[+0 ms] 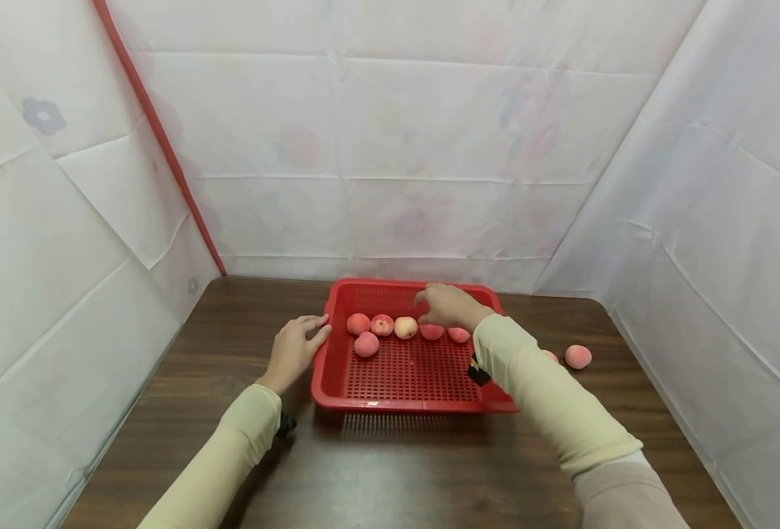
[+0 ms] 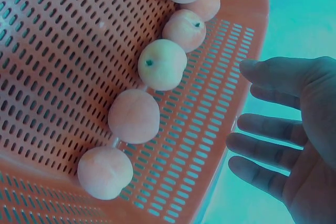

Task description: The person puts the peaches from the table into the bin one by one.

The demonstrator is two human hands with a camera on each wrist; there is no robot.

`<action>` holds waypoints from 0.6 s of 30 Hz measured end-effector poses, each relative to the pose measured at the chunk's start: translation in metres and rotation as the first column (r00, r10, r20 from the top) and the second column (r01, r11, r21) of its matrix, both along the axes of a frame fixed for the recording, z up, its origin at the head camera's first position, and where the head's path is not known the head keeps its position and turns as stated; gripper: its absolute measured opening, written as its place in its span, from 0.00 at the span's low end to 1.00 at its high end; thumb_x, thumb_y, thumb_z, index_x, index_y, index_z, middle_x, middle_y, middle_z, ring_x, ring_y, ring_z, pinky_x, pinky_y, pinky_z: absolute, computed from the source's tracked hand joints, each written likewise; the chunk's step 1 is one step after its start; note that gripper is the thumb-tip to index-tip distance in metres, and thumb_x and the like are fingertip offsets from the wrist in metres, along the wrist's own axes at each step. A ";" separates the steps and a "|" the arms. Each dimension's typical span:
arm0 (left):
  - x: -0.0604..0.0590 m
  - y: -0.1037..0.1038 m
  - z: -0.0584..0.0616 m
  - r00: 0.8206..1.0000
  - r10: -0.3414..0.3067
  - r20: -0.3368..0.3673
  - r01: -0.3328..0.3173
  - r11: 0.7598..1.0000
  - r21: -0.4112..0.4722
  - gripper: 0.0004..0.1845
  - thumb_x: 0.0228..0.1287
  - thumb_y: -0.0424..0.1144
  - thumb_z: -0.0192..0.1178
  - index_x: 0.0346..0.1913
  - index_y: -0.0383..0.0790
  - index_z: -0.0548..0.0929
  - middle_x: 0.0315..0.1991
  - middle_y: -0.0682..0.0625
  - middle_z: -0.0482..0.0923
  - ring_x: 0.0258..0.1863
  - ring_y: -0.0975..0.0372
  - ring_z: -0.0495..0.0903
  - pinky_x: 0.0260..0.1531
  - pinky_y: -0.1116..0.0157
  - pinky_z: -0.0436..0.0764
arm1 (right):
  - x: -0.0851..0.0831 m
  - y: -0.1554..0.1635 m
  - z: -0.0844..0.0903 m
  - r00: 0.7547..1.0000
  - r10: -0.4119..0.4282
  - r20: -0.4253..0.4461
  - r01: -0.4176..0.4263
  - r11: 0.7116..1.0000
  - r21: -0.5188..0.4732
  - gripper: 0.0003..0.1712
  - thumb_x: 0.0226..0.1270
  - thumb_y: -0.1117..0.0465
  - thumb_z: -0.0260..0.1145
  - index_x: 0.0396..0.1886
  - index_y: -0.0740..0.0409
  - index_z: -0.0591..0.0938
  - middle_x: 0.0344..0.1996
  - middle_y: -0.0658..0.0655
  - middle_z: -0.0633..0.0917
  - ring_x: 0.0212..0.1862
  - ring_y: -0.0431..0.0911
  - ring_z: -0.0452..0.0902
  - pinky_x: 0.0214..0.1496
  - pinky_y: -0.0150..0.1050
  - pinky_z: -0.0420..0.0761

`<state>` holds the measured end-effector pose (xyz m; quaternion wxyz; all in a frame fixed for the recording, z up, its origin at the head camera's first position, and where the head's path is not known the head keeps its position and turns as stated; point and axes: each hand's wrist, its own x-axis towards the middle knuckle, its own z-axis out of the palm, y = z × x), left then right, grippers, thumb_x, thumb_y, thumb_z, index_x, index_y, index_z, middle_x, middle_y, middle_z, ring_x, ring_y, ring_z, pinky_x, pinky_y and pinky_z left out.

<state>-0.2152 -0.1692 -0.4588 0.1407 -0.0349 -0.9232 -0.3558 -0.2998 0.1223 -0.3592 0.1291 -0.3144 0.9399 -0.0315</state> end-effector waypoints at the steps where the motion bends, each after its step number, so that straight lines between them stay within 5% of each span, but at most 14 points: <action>1: 0.000 0.000 0.000 1.000 0.001 0.002 -0.001 1.000 0.000 0.20 0.67 0.45 0.61 0.58 0.40 0.82 0.54 0.38 0.82 0.53 0.45 0.79 0.54 0.45 0.76 | -0.001 0.002 0.000 1.000 -0.003 -0.004 0.003 1.000 -0.006 0.21 0.66 0.57 0.66 0.58 0.55 0.81 0.57 0.57 0.81 0.60 0.52 0.76 0.61 0.48 0.77; 18: 0.001 0.002 0.001 0.998 -0.022 -0.053 0.020 0.999 -0.042 0.20 0.66 0.43 0.63 0.57 0.36 0.82 0.54 0.39 0.81 0.54 0.45 0.76 0.54 0.45 0.76 | -0.013 0.033 0.016 0.994 -0.106 0.010 0.106 0.990 -0.095 0.24 0.65 0.58 0.67 0.59 0.61 0.80 0.57 0.61 0.81 0.62 0.56 0.74 0.65 0.51 0.73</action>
